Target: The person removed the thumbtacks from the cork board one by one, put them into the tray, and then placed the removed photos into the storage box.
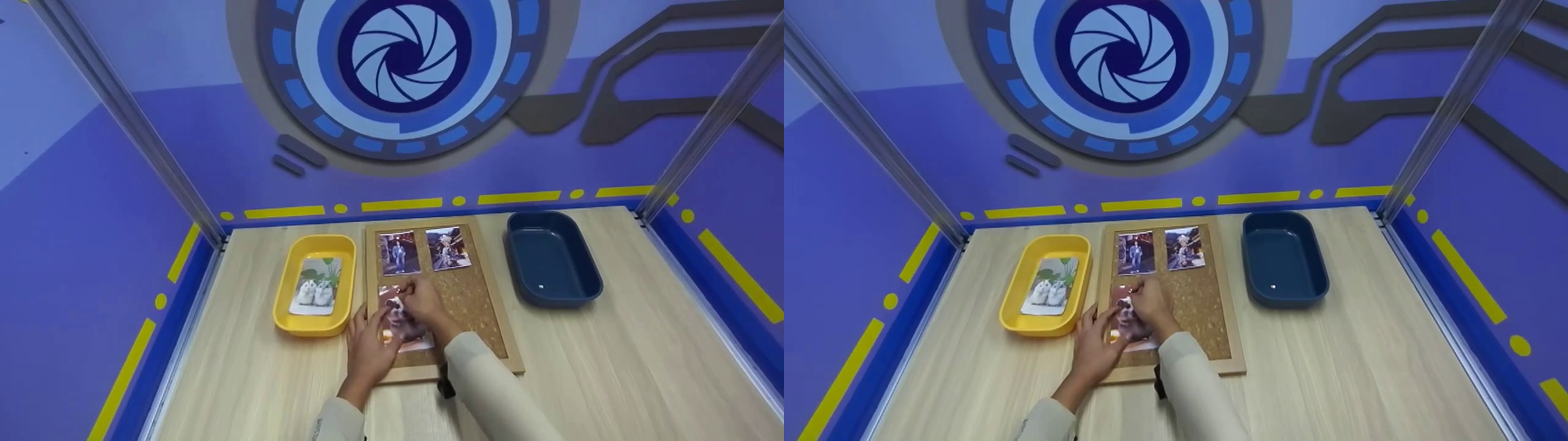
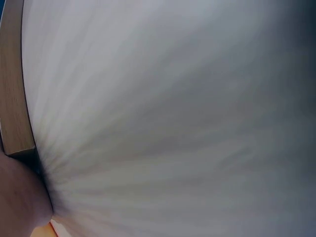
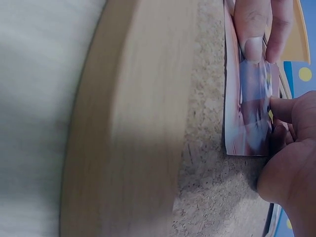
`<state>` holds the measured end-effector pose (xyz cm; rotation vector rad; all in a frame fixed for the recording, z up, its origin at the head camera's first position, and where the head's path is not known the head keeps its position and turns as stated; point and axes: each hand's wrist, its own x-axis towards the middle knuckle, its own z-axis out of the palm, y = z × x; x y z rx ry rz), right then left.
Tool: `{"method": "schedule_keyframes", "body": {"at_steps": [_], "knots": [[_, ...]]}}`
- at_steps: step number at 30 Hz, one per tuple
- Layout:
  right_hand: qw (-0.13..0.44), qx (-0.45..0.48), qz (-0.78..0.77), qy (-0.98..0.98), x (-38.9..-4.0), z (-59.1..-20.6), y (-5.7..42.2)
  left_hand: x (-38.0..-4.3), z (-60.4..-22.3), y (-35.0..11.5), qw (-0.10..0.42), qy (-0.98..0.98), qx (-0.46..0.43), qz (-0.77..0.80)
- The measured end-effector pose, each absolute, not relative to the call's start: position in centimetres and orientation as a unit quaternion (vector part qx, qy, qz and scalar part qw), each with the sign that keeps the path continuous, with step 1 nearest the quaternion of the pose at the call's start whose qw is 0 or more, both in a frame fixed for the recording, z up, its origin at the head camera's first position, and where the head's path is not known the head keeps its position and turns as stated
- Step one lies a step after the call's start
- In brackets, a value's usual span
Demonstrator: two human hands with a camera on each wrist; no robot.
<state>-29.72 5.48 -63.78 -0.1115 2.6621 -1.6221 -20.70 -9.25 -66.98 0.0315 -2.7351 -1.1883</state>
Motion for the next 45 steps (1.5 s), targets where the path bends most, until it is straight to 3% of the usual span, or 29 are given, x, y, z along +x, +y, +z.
{"method": "schedule_keyframes", "body": {"at_steps": [32,45], "knots": [[0.029,-0.015,-0.531,0.847,-29.86,-63.80,5.25,-20.84,-66.89,-9.41,0.075,-0.912,0.016,-0.402],[-0.002,-0.041,-0.520,0.853,-29.67,-64.15,5.22,-20.62,-66.91,-9.34,0.082,-0.913,0.009,-0.399]]}}
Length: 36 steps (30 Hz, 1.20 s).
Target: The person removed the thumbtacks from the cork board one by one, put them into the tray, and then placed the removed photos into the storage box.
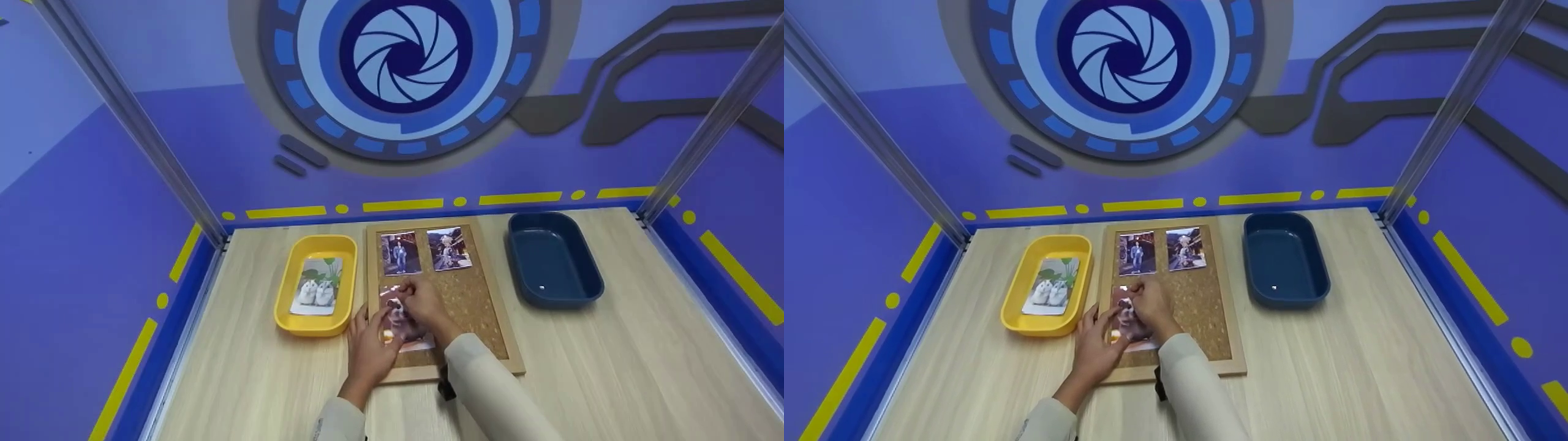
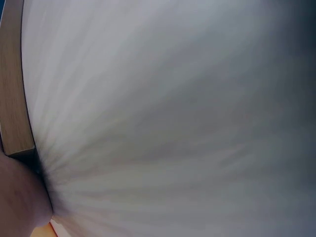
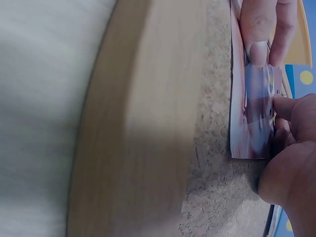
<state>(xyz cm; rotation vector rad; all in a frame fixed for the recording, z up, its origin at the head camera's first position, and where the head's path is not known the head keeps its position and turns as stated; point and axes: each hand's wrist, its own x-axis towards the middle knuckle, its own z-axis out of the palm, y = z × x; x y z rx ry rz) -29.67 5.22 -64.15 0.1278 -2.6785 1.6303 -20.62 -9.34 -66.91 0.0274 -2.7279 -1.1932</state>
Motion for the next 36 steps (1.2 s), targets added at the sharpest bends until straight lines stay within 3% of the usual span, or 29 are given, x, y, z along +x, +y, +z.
{"method": "schedule_keyframes", "body": {"at_steps": [36], "knots": [[-0.008,0.061,0.497,-0.866,-29.56,-64.10,5.43,-20.60,-66.90,-9.35,0.076,-0.911,0.013,-0.406]]}}
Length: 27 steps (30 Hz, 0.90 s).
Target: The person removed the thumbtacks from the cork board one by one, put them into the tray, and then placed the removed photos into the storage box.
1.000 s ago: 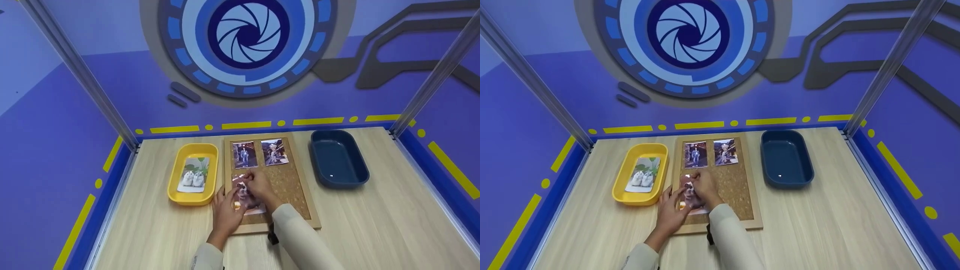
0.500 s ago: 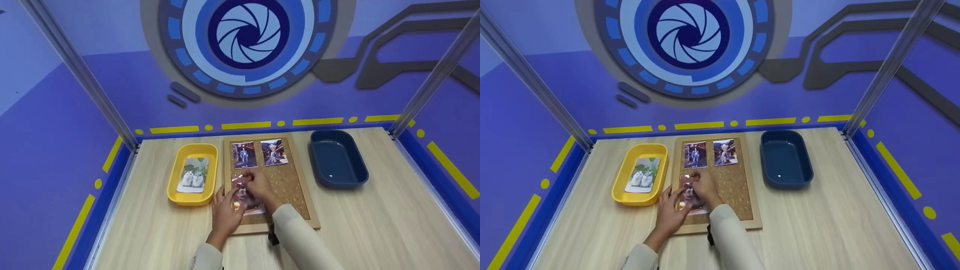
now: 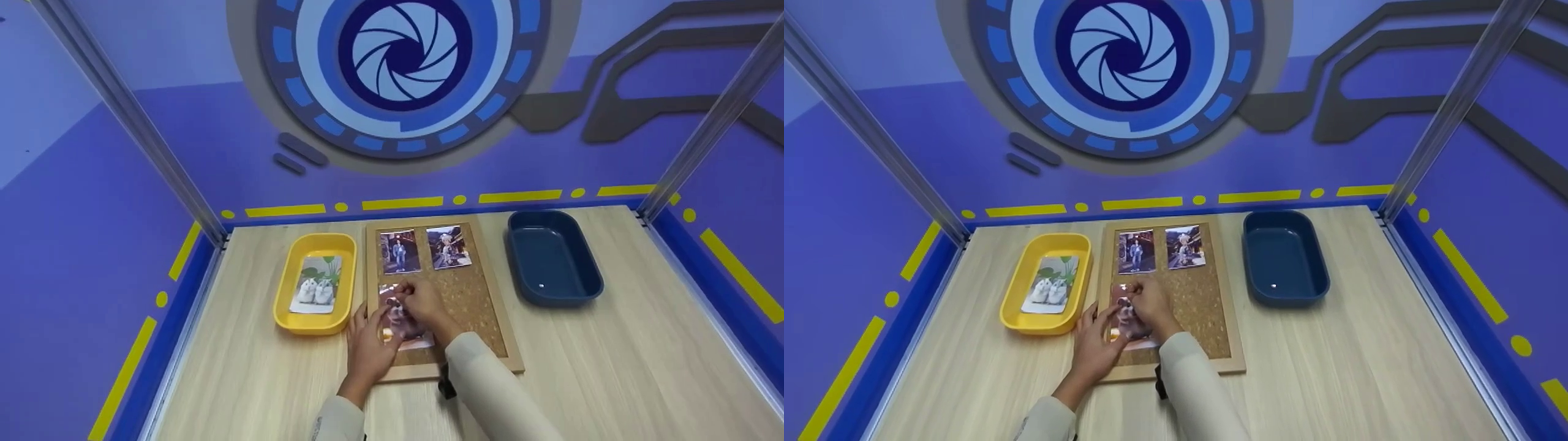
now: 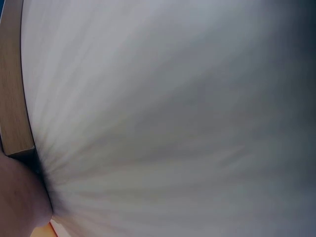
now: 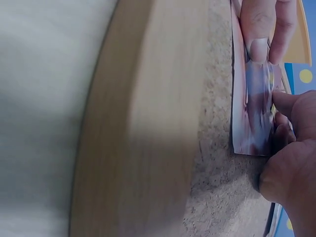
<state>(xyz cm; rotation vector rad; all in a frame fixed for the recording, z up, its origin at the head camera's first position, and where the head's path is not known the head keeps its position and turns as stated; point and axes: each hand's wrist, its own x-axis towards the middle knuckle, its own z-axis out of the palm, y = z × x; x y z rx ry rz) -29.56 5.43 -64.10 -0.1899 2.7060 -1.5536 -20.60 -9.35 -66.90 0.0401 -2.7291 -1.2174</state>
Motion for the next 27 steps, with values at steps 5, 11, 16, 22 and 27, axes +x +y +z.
{"method": "schedule_keyframes", "body": {"at_steps": [5,11,16,22,27], "knots": [[0.037,-0.058,-0.513,0.856,-29.50,-63.90,5.80,-20.72,-66.85,-9.22,0.079,-0.910,0.013,-0.406],[0.044,-0.103,-0.487,0.866,-29.26,-63.85,6.26,-20.76,-66.94,-9.32,0.078,-0.912,0.010,-0.401],[0.029,-0.120,-0.464,0.877,-29.11,-63.91,6.16,-20.70,-66.99,-9.38,0.070,-0.915,0.016,-0.397],[0.028,-0.115,-0.487,0.865,-29.24,-64.03,6.00,-20.56,-66.97,-9.29,0.071,-0.914,0.018,-0.398],[0.030,-0.125,-0.498,0.857,-29.35,-64.08,5.82,-20.66,-66.89,-9.31,0.076,-0.915,0.015,-0.395]]}}
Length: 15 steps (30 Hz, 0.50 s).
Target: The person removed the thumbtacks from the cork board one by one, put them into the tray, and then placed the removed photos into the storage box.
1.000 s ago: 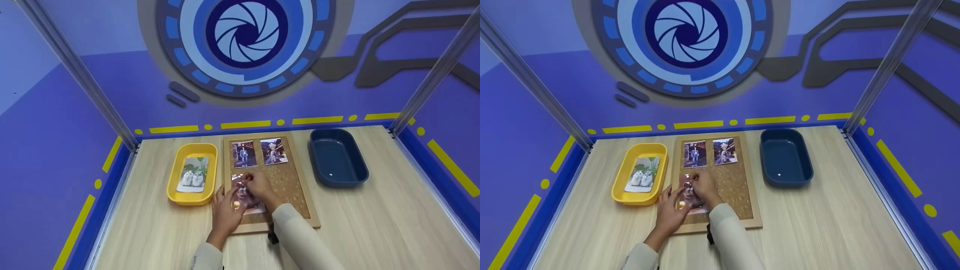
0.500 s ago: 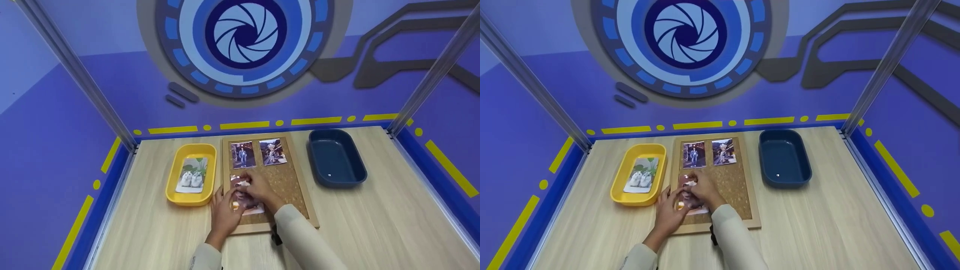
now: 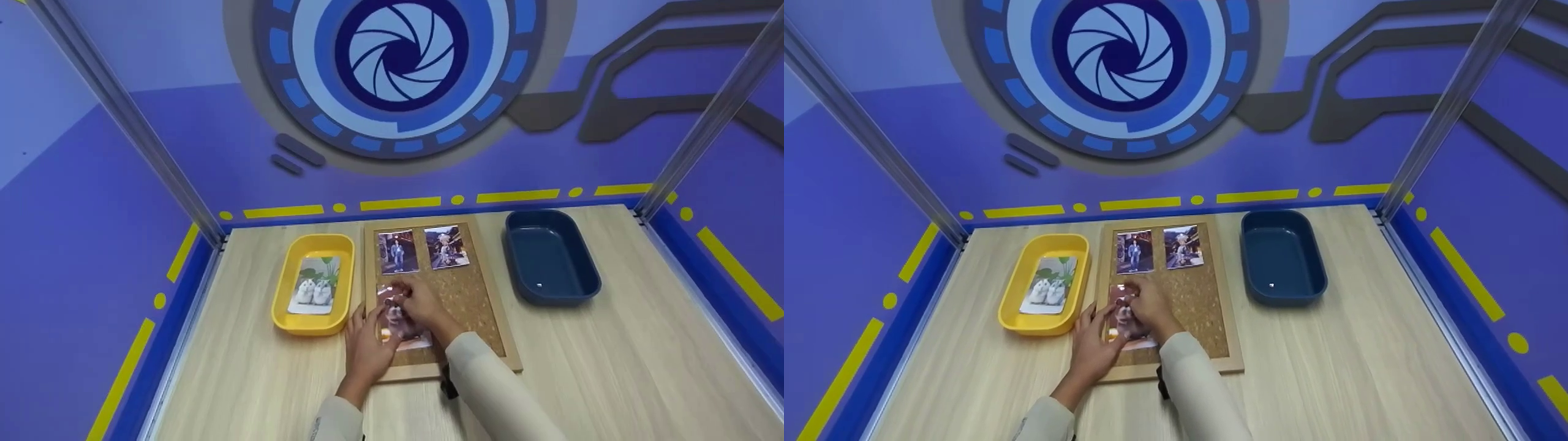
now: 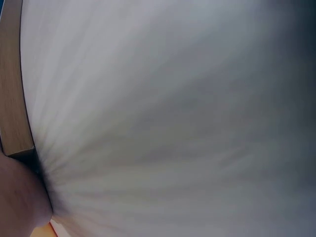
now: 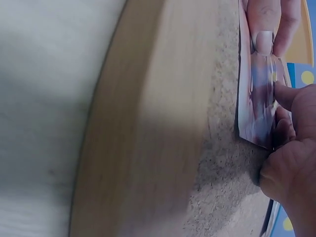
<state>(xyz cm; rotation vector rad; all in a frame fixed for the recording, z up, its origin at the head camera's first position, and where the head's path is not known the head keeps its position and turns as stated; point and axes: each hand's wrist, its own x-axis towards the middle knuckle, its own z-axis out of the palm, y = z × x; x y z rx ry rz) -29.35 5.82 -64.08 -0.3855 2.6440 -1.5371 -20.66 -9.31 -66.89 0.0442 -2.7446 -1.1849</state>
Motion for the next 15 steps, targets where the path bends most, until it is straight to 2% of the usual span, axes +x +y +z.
{"method": "schedule_keyframes", "body": {"at_steps": [3,8,15], "knots": [[0.047,-0.137,-0.497,0.855,-29.30,-64.05,5.91,-20.74,-66.90,-9.26,0.076,-0.916,0.018,-0.393],[0.038,-0.171,-0.460,0.871,-29.10,-64.02,6.19,-20.80,-66.91,-9.23,0.070,-0.917,0.023,-0.393],[0.041,-0.148,-0.456,0.876,-29.08,-63.91,6.16,-20.76,-66.81,-9.19,0.068,-0.917,0.023,-0.392]]}}
